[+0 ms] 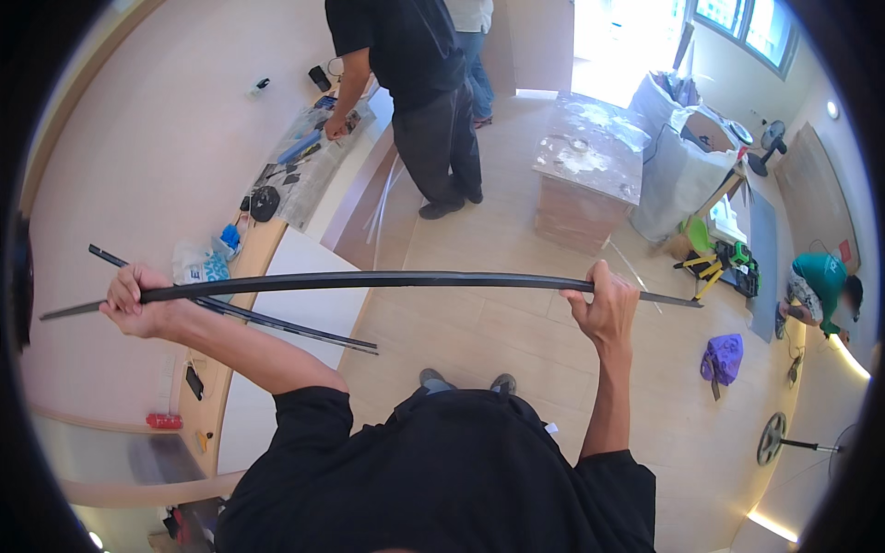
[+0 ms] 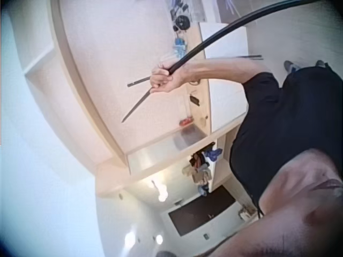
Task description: The person marks a wall with a pencil, then gathers black and white trim pieces from the floor. They align the pieces and secure them together using white tape, preparing the trim for installation.
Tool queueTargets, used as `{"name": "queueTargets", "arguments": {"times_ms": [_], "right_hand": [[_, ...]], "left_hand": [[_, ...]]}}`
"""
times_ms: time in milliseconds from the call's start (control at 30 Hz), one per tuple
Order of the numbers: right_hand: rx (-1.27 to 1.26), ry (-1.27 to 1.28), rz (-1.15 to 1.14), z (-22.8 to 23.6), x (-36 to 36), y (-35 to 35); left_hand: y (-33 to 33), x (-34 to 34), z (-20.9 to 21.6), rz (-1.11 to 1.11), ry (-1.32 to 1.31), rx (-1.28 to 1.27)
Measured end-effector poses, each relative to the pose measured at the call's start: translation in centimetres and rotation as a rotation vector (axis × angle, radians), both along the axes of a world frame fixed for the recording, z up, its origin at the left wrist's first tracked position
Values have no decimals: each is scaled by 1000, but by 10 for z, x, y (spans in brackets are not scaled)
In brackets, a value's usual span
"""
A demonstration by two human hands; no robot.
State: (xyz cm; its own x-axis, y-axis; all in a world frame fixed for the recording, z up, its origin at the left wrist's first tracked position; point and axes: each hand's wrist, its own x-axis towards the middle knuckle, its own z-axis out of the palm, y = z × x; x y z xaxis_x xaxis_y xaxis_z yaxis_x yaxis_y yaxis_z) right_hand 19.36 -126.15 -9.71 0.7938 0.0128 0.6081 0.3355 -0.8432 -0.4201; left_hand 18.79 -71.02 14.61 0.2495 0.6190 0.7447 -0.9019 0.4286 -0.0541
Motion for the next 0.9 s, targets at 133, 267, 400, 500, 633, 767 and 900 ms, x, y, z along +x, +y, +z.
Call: {"name": "queueTargets", "arguments": {"times_ms": [133, 267, 400, 500, 633, 767, 900], "right_hand": [[-74, -27, -38, 7, 3, -12], [-92, -28, 84, 9, -1, -9], [-93, -127, 56, 16, -4, 1], [-145, -219, 5, 27, -7, -3], [-150, -212, 35, 35, -12, -9], [-70, 196, 138, 27, -17, -16], [169, 659, 317, 3, -18, -7]], "left_hand": [[-1, -6, -23, -76, -64, -49], [2, 16, -14, -205, -26, -6], [-1, 40, -16, -428, 63, -15], [9, 54, -35, -244, 336, -169], [39, 76, -56, -276, 349, -118], [29, 106, -56, -253, 492, -228], [-19, 119, -43, -885, 191, 108]]}}
